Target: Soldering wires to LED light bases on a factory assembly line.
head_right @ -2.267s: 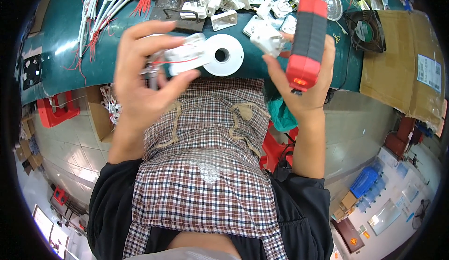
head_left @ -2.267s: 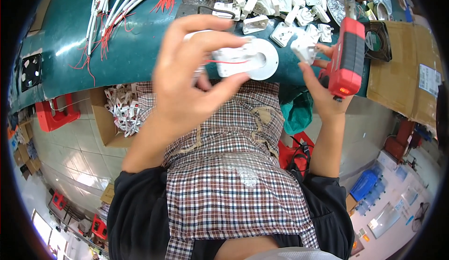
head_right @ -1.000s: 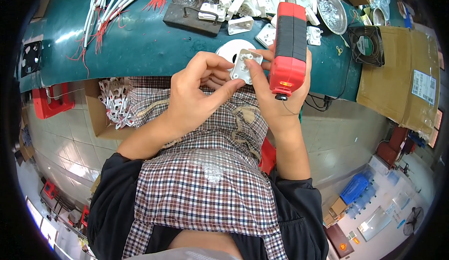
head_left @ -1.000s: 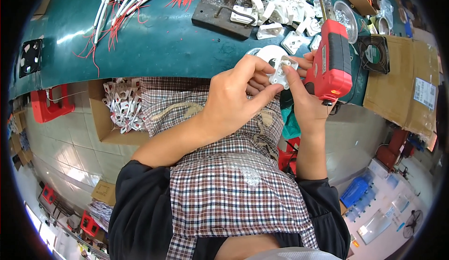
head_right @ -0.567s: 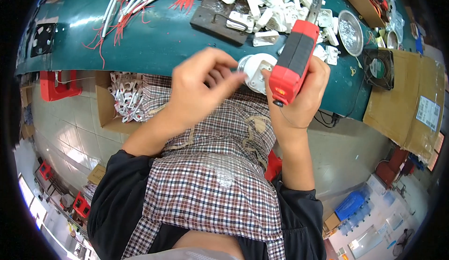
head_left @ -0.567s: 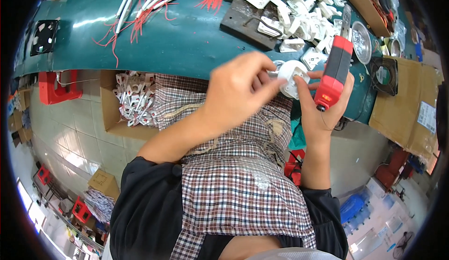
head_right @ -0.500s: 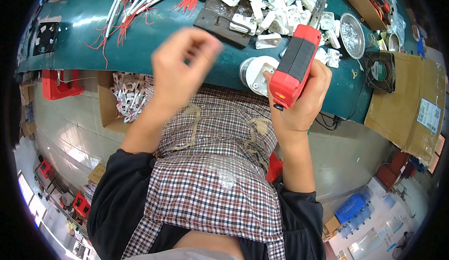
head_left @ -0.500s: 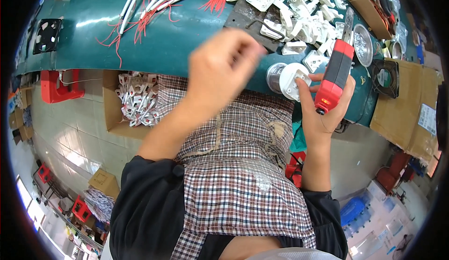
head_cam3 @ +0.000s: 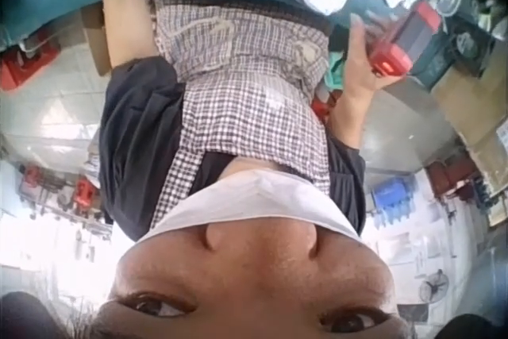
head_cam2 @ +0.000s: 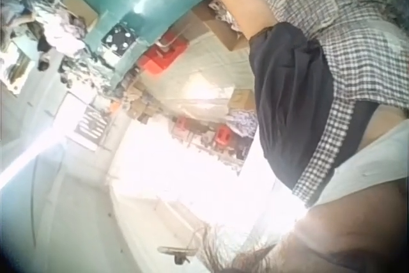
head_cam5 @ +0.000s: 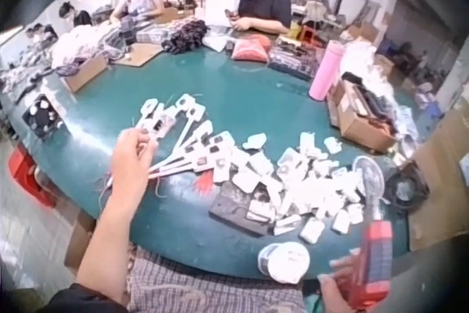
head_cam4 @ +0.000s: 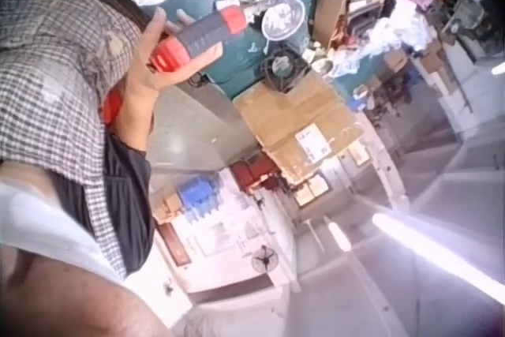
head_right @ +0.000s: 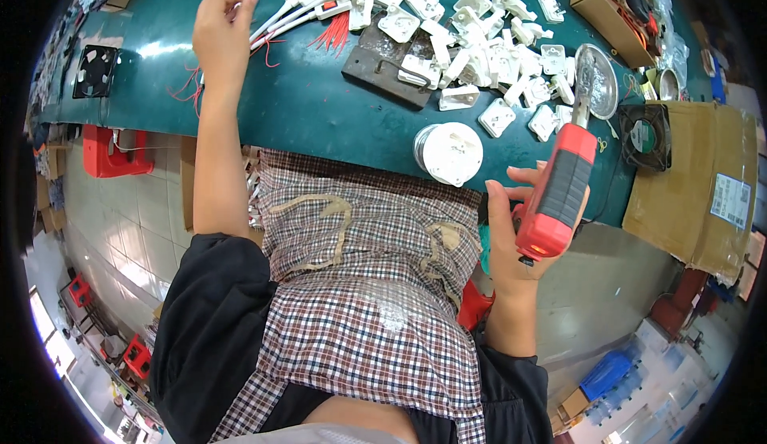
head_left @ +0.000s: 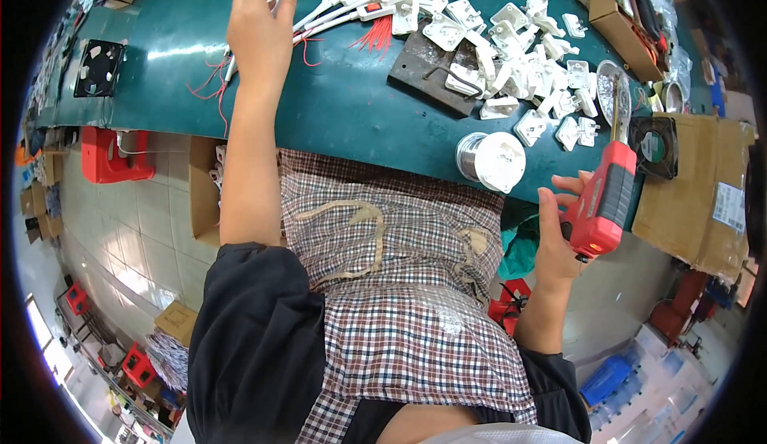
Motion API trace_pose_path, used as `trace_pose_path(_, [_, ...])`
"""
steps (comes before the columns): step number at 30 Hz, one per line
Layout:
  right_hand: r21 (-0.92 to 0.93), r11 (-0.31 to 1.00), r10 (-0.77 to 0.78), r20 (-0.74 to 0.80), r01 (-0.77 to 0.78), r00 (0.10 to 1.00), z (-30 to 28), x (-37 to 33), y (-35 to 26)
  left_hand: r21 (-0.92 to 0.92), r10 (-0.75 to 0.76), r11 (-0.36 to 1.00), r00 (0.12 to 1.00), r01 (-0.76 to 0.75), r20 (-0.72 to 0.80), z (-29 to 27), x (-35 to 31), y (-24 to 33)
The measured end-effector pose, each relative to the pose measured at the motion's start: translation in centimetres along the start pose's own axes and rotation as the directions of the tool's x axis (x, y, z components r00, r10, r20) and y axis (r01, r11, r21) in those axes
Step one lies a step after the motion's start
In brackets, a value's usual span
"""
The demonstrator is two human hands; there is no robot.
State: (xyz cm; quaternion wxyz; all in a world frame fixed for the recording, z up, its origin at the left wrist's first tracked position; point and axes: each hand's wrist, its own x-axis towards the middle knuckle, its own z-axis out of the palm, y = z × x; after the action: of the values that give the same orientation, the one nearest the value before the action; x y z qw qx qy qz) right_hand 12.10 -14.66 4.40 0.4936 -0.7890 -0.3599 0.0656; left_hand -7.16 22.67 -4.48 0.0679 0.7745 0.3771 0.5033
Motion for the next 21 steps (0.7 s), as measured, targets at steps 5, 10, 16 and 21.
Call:
trace_pose_path(5, [0.109,0.994,-0.007,-0.059,0.014,0.998,-0.2,0.6,-1.0,-0.282,-0.125,0.951,0.992,0.13,0.035,-2.2,2.3,6.4])
trace_pose_path(10, [0.154,0.987,-0.031,-0.082,0.043,0.996,0.2,2.0,-2.2,-0.413,-0.186,0.824,0.874,0.388,0.449,-3.5,2.0,10.9])
trace_pose_path(16, [0.08,0.942,-0.325,-0.019,0.325,0.946,1.7,5.1,-3.5,-0.41,-0.032,0.788,0.696,0.459,0.718,-5.3,-1.3,18.2])
trace_pose_path(21, [0.062,0.962,-0.261,-0.078,0.266,0.962,3.4,5.7,-1.4,-0.389,0.038,0.843,0.681,0.371,0.731,-5.7,-3.4,20.6])
